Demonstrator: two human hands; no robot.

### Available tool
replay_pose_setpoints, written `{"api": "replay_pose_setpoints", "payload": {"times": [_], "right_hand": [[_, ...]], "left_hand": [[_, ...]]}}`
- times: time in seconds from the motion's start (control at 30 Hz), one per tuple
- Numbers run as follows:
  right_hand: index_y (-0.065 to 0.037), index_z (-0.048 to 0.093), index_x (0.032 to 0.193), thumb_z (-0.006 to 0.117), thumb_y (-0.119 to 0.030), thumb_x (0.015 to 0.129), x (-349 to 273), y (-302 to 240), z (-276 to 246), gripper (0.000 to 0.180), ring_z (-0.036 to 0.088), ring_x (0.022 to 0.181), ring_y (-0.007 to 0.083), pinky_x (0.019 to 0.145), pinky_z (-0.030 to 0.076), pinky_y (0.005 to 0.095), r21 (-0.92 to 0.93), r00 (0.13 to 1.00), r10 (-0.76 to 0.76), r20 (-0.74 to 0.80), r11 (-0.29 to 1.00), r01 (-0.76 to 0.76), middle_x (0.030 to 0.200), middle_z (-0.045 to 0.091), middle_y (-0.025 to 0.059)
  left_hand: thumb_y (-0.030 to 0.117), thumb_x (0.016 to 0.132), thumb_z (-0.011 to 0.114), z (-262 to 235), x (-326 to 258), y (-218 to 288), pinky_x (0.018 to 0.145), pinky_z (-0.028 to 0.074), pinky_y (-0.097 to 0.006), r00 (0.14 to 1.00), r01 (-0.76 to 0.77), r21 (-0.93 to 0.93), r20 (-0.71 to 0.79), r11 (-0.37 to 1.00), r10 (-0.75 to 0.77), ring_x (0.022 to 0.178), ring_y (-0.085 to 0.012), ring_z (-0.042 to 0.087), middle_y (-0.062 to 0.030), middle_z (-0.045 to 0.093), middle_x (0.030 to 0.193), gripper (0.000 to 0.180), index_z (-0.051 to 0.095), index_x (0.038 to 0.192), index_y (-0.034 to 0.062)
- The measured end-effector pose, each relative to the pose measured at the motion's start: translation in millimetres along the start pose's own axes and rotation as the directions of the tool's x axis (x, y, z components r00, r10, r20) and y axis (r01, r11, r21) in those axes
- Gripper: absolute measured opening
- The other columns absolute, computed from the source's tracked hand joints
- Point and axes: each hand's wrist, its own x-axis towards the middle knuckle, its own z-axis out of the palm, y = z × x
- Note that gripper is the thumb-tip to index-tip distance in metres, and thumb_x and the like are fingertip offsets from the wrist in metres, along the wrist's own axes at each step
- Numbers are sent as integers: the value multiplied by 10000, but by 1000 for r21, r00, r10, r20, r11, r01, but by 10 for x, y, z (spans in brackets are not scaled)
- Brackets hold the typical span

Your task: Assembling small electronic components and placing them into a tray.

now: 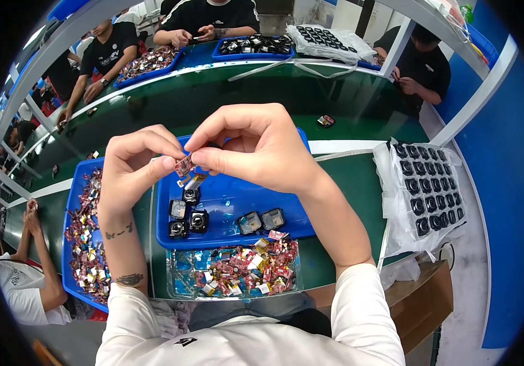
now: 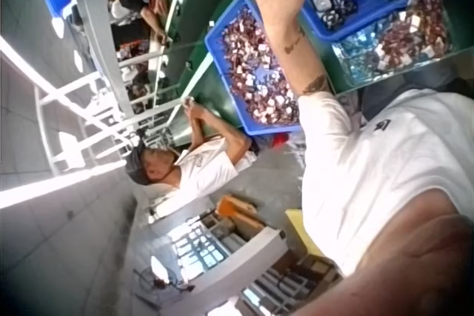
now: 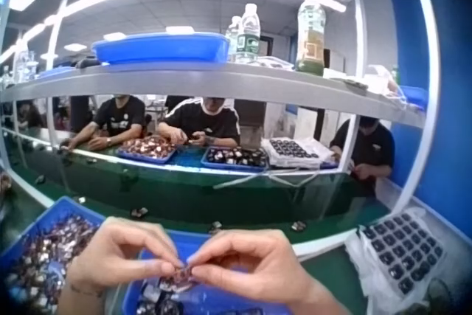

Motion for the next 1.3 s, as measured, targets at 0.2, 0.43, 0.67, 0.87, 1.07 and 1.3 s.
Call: {"api": "replay_pose_setpoints", "payload": {"times": [0.2, 0.43, 0.67, 0.87, 1.07, 1.3], "right_hand": [[26, 664, 872, 683, 4, 779, -5, 45, 48, 98, 623, 739, 79, 653, 519, 205, -351, 954, -226, -195, 925, 147, 822, 655, 52], [21, 663, 902, 683, 7, 771, -14, 75, 109, 134, 621, 744, 83, 650, 517, 198, -204, 976, -91, -197, 978, 50, 834, 651, 46], [29, 672, 948, 662, 14, 786, -8, 55, 34, 162, 633, 789, 107, 683, 533, 214, -277, 983, -72, -166, 961, 24, 890, 646, 72], [26, 681, 923, 671, -15, 797, -9, 84, 50, 133, 638, 689, 109, 618, 516, 216, -451, 974, -140, -179, 891, 45, 784, 665, 65], [28, 668, 848, 696, -50, 803, 0, 90, 46, 95, 628, 653, 91, 590, 516, 209, -192, 976, 51, -213, 977, -93, 757, 670, 79], [16, 661, 813, 704, -110, 813, 6, 90, -46, 133, 620, 623, 90, 557, 501, 201, 10, 974, 169, -154, 985, -170, 731, 667, 73]], "left_hand": [[48, 800, 667, 58, -27, -8, 734, 467, -255, 981, 116, 68, -162, 991, -104, 792, -114, 599, -76, 652, 834, 91, 652, 836, -35], [45, 771, 710, 111, -6, 6, 729, 480, -242, 963, 61, 124, -267, 990, -26, 785, -116, 613, -77, 646, 899, 131, 651, 866, -22], [-1, 782, 676, 139, -9, 8, 735, 506, -265, 956, 128, -63, -260, 990, -140, 751, -133, 630, -72, 639, 803, 84, 594, 792, -14], [-6, 753, 638, 153, 0, 10, 690, 467, -232, 952, 167, 76, -271, 983, -141, 755, -96, 593, -33, 611, 771, 85, 571, 805, -2], [44, 737, 685, 199, -5, 6, 671, 439, -232, 956, 210, 257, -257, 943, -143, 708, -87, 542, -28, 613, 752, 132, 609, 831, -9], [57, 780, 701, 190, -11, -17, 641, 434, -213, 967, 158, 213, -233, 964, -107, 702, -71, 555, -43, 647, 777, 86, 680, 832, -9]]}}
